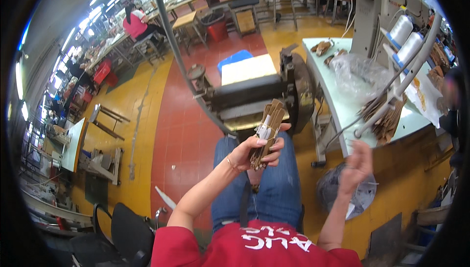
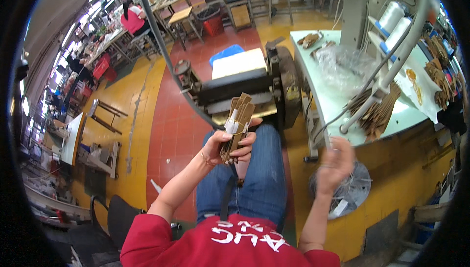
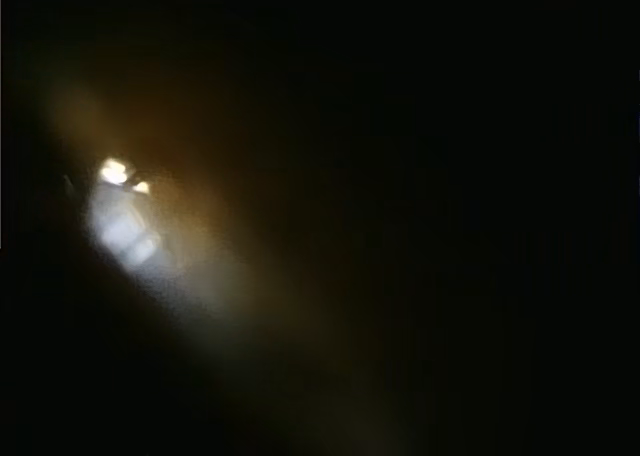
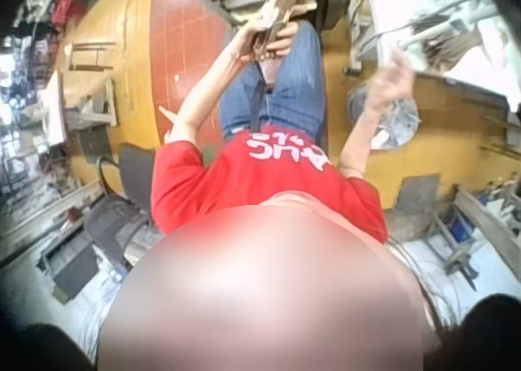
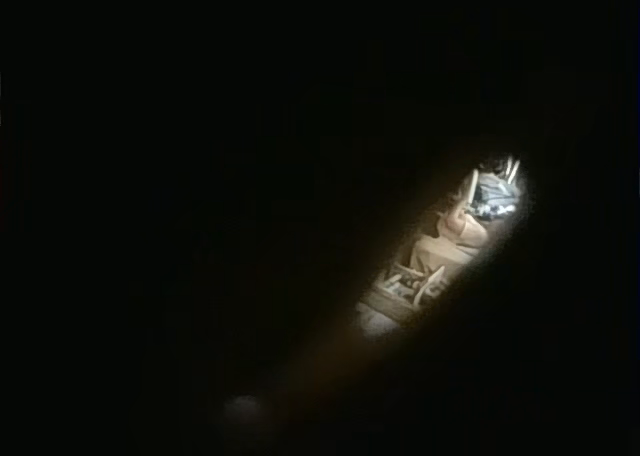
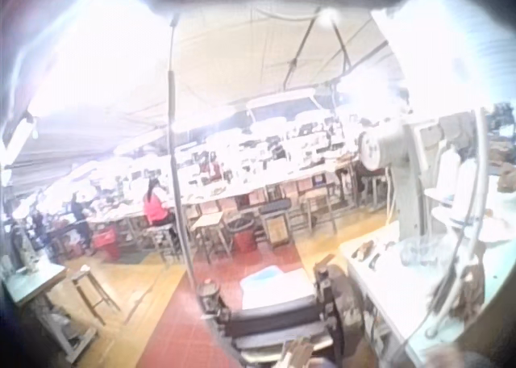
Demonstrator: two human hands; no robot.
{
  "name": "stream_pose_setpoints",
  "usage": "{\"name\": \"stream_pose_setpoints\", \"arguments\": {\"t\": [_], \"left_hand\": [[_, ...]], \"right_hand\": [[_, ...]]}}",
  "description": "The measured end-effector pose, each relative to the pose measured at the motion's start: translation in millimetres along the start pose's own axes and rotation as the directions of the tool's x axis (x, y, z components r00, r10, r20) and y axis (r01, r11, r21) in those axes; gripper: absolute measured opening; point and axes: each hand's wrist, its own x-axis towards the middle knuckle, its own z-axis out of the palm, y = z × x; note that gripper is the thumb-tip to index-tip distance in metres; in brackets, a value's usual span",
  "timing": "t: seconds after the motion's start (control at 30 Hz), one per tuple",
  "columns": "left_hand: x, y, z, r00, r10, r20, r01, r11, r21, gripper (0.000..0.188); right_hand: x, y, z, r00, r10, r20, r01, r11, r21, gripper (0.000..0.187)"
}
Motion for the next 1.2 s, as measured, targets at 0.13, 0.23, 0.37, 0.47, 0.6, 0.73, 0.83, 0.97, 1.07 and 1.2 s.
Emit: {"name": "stream_pose_setpoints", "arguments": {"t": [0.13, 0.23, 0.37, 0.47, 0.6, 0.73, 0.83, 0.97, 1.07, 1.2], "left_hand": [[-19, -22, 5, 0.997, 0.046, 0.063, -0.047, 0.999, 0.013, 0.073], [-33, -38, 13, 0.979, 0.091, -0.180, -0.085, 0.996, 0.038, 0.074], [-43, -44, 16, 0.905, 0.153, -0.397, -0.077, 0.977, 0.201, 0.053], [-47, -42, 14, 0.905, 0.157, -0.395, -0.083, 0.977, 0.198, 0.039], [-55, -37, 4, 0.896, 0.138, -0.423, -0.054, 0.977, 0.205, 0.040], [-68, -31, -16, 0.884, 0.230, -0.408, -0.180, 0.971, 0.157, 0.058], [-72, -23, -37, 0.848, 0.401, -0.346, -0.288, 0.898, 0.334, 0.081], [-71, -22, -60, 0.748, 0.516, -0.417, -0.250, 0.801, 0.544, 0.050], [-77, -16, -75, 0.812, 0.353, -0.465, -0.215, 0.922, 0.323, 0.028], [-79, -16, -79, 0.902, 0.288, -0.320, -0.220, 0.947, 0.232, 0.027]], "right_hand": [[-22, -60, 47, 0.809, -0.320, 0.493, 0.379, 0.925, -0.023, 0.026], [-29, -83, 70, 0.735, -0.416, 0.535, 0.532, 0.843, -0.075, 0.025], [-39, -96, 82, 0.647, -0.458, 0.609, 0.639, 0.761, -0.107, 0.026], [-45, -99, 88, 0.604, -0.455, 0.654, 0.683, 0.718, -0.131, 0.024], [-49, -100, 102, 0.520, -0.485, 0.703, 0.774, 0.616, -0.147, 0.021], [-51, -96, 126, 0.468, -0.474, 0.746, 0.797, 0.591, -0.125, 0.023], [-53, -93, 149, 0.489, -0.458, 0.743, 0.773, 0.622, -0.126, 0.020], [-57, -85, 170, 0.464, -0.312, 0.829, 0.633, 0.772, -0.064, 0.015], [-56, -75, 177, 0.434, -0.043, 0.900, 0.062, 0.998, 0.018, 0.012], [-44, -57, 173, 0.204, 0.192, 0.960, -0.723, 0.691, 0.015, 0.021]]}}
